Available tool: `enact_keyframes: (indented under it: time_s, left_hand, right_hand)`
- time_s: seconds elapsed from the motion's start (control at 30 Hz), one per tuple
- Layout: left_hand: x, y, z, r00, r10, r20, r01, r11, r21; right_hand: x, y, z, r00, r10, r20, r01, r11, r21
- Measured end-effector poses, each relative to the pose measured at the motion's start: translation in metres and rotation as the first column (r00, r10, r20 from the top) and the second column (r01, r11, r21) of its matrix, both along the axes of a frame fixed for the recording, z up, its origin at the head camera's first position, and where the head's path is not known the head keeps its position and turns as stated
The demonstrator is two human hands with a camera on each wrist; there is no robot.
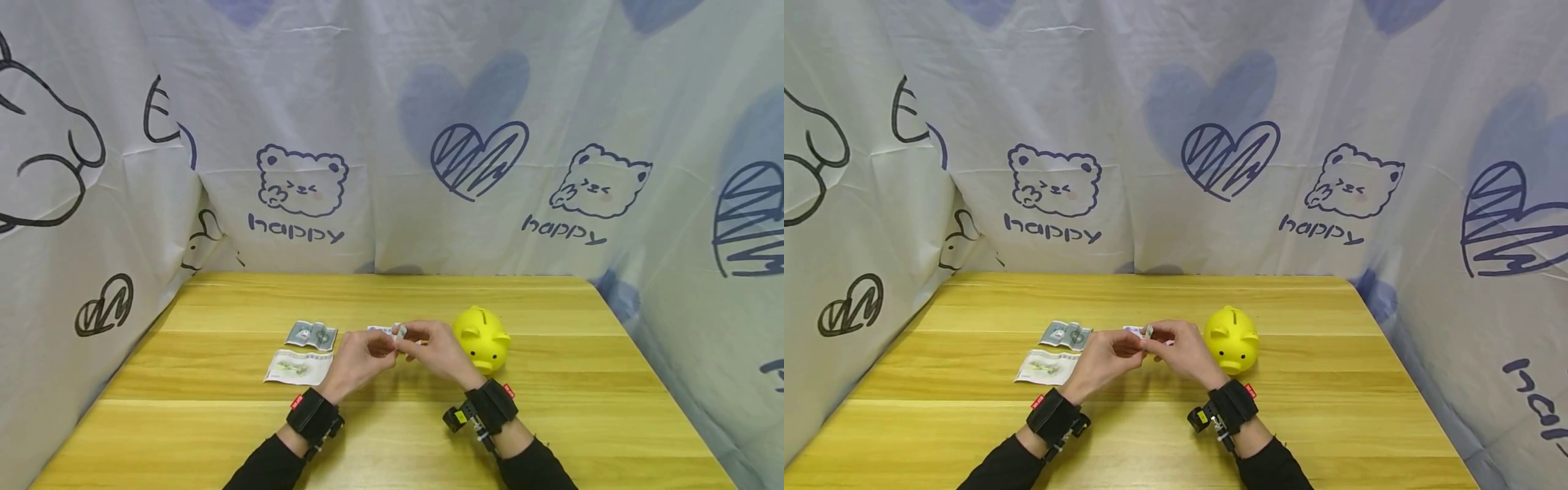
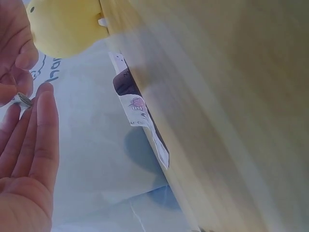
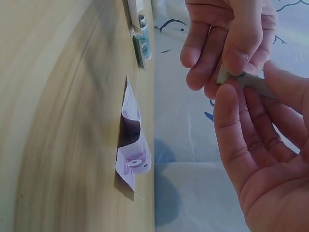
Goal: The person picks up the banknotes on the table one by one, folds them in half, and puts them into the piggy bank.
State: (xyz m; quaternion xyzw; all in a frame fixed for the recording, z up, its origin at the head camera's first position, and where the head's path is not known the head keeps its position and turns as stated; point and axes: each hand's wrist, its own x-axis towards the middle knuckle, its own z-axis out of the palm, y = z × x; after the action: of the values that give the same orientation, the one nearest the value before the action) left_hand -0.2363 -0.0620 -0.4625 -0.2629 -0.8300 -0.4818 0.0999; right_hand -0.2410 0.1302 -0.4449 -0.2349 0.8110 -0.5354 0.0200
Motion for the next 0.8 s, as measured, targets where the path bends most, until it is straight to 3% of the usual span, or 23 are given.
enact_keyframes:
  time_s: [0.2, 0.37, 0.6, 0.8]
  left_hand:
    - [-0.0008, 0.0010, -0.0001, 1.000, -0.002, 0.024, 0.001, 1.000, 0.028]
    - [-0.0016, 0.0020, -0.0013, 1.000, 0.003, 0.023, -0.004, 1.000, 0.022]
    - [-0.0010, 0.0026, -0.0022, 0.999, -0.013, 0.033, 0.014, 0.999, -0.032]
    - [-0.0028, 0.0047, 0.0011, 1.000, 0.015, 0.022, -0.013, 0.998, -0.060]
  right_hand:
    - [0.0003, 0.0011, 0.0004, 1.000, 0.006, 0.020, -0.006, 1.000, -0.006]
    - [0.0011, 0.0012, 0.0025, 1.000, -0.024, -0.018, 0.025, 0.999, 0.033]
    - [0.0028, 0.0031, 0.0042, 0.979, -0.071, -0.192, 0.101, 0.983, 0.151]
    - [0.0016, 0.0066, 0.0050, 0.964, -0.074, -0.255, 0.120, 0.979, 0.167]
